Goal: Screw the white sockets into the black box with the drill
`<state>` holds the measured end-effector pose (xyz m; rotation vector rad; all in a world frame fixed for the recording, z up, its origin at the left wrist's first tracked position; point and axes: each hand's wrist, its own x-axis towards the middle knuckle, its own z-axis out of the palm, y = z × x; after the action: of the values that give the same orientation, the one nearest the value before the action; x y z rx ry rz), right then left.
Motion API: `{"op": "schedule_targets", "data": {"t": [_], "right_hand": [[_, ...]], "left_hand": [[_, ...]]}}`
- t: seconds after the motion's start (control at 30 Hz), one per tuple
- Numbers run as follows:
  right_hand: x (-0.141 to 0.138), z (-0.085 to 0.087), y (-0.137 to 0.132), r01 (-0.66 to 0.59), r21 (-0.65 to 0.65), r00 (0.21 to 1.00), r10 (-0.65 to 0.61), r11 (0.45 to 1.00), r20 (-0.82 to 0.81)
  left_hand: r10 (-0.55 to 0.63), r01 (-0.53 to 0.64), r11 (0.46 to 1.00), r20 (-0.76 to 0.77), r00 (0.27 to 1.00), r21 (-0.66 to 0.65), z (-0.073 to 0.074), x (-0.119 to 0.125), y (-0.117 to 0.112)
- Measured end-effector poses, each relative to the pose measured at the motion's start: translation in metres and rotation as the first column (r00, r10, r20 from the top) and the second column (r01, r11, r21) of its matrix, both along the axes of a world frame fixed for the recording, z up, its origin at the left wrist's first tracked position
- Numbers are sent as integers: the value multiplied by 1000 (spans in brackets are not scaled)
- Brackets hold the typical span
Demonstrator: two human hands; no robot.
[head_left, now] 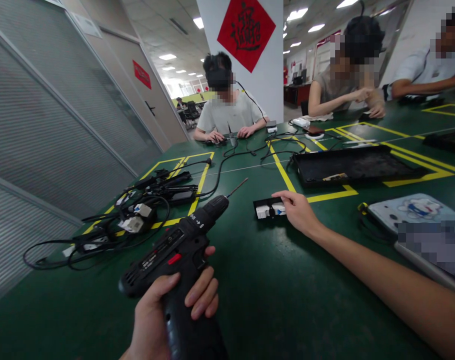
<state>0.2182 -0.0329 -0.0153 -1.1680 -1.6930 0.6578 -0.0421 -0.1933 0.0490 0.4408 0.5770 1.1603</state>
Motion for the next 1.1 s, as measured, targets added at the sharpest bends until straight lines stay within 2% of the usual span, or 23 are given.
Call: {"op": "schedule_targets", "data": {"t": [0.17,0.3,0.43,0.5,0.6,0.7,0.87,1.1], "right_hand": [[0,-5,5,24,25,1000,-24,999,-9],[0,-8,6,16,36,1000,-16,999,-7],[0,-8,6,11,29,1000,-11,1000,-6],[0,-7,6,-2,19,1000,3,1000,-31],[-1,-4,2,-71,6,993,71,997,-93],[-3,0,-3,-140,27,990,141,990,-24],[-6,-1,-6,-173,101,977,157,980,144],[-5,-6,-4,-181,88,969,163,979,186]], "left_hand": [[-3,2,1000,62,998,9,-4,4,-3],[-80,75,995,74,994,64,-6,0,-3],[-217,220,971,-43,975,89,-5,-4,-6],[-251,258,962,-80,965,92,-7,-4,-8],[-247,250,961,-35,968,119,-11,-4,-11],[-226,227,968,-20,974,109,-14,-5,-9],[-212,223,971,-114,971,90,-13,-6,-4],[-190,217,971,-225,956,101,-8,-4,-4]]}}
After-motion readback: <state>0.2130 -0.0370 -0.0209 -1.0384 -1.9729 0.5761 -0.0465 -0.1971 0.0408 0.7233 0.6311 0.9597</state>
